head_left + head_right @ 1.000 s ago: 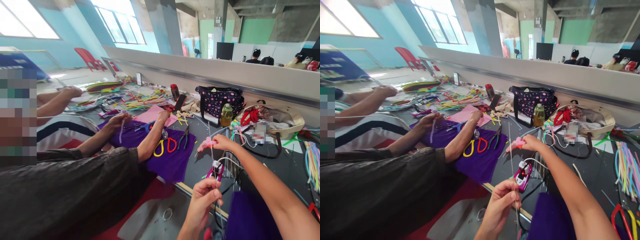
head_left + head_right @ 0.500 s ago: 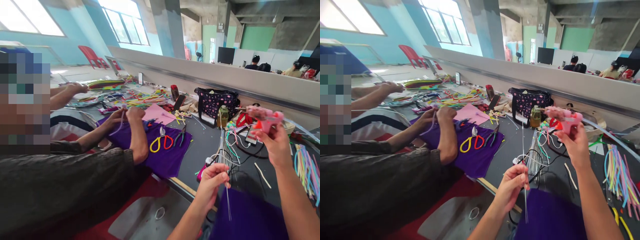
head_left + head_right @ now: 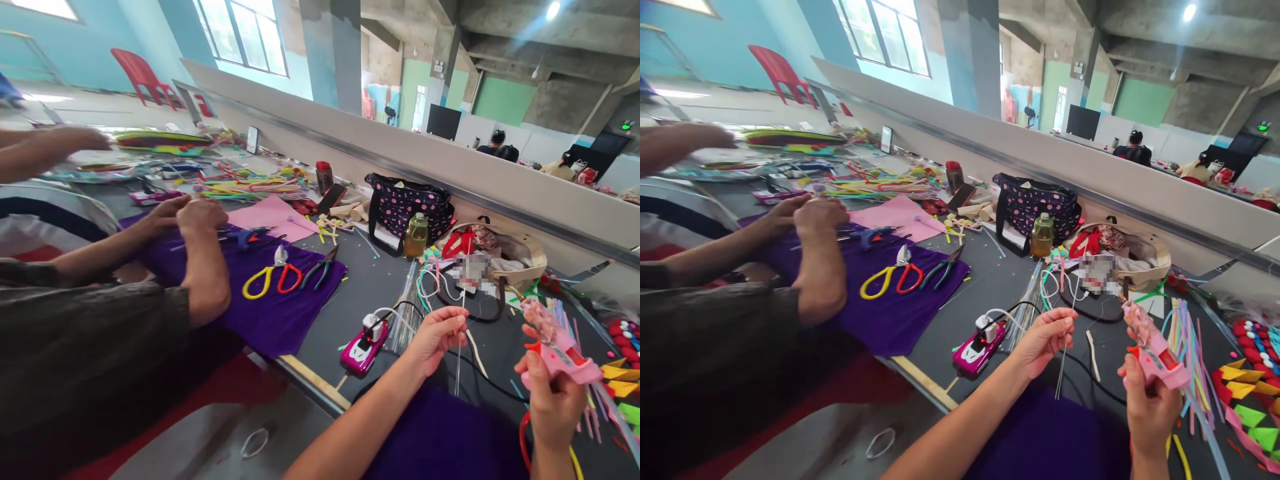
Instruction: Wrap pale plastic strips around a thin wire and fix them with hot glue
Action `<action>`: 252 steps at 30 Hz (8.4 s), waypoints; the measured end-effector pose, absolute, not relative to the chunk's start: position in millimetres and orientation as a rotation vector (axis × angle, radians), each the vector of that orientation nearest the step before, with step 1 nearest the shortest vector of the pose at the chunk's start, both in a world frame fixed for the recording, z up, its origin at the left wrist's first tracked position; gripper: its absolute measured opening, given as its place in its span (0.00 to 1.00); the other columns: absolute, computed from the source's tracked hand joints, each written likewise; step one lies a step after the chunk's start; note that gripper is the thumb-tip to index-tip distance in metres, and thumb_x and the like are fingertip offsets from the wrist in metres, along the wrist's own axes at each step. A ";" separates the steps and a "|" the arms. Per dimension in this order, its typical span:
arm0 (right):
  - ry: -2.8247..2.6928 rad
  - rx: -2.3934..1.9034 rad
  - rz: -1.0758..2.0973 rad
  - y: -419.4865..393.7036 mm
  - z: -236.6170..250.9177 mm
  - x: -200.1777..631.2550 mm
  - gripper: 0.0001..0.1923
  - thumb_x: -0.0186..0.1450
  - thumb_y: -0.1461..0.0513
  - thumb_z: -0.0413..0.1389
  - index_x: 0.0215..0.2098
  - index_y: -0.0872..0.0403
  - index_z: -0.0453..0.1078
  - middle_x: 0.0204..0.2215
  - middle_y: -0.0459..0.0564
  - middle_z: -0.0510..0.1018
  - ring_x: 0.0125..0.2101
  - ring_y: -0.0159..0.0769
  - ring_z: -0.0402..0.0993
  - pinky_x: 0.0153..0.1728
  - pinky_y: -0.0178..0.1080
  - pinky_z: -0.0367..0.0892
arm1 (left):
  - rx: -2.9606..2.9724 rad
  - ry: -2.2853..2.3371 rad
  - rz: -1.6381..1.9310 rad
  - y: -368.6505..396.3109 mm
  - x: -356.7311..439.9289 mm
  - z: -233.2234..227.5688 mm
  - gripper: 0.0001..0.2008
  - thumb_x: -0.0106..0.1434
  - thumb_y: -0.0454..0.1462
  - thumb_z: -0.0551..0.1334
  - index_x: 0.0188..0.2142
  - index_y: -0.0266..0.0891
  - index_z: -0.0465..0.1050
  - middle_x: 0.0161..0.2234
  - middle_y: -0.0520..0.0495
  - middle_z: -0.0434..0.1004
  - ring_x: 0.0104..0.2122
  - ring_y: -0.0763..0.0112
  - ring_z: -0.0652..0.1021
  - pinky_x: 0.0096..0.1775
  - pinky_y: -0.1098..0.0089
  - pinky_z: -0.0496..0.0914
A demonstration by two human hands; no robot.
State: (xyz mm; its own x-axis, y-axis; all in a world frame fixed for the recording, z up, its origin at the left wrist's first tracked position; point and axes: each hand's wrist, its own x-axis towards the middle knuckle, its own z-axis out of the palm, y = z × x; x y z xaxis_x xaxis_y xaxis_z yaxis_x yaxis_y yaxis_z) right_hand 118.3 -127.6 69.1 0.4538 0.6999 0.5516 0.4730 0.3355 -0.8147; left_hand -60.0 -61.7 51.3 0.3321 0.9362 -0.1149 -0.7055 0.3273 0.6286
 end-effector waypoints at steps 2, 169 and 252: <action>-1.175 -1.338 0.263 -124.8 59.0 124.4 0.19 0.57 0.49 0.60 0.23 0.57 0.71 0.20 0.50 0.76 0.22 0.36 0.71 0.25 0.37 0.67 | 0.521 0.517 1.120 -52.0 -48.8 50.3 0.18 0.44 0.37 0.74 0.34 0.32 0.76 0.22 0.51 0.74 0.19 0.79 0.74 0.26 0.75 0.72; -1.348 -1.532 0.334 -116.1 24.0 122.8 0.23 0.58 0.46 0.58 0.31 0.58 0.77 0.29 0.56 0.82 0.31 0.46 0.79 0.33 0.43 0.75 | 0.947 0.634 1.271 -38.9 -37.9 35.7 0.14 0.52 0.44 0.70 0.29 0.33 0.78 0.27 0.49 0.73 0.22 0.76 0.73 0.27 0.74 0.70; -1.422 -1.422 0.183 -111.8 14.9 140.8 0.19 0.60 0.49 0.58 0.32 0.57 0.78 0.29 0.55 0.82 0.30 0.45 0.78 0.32 0.42 0.72 | 0.903 0.545 1.216 -38.3 -37.0 32.2 0.10 0.51 0.39 0.71 0.28 0.33 0.79 0.25 0.48 0.74 0.21 0.77 0.73 0.27 0.74 0.69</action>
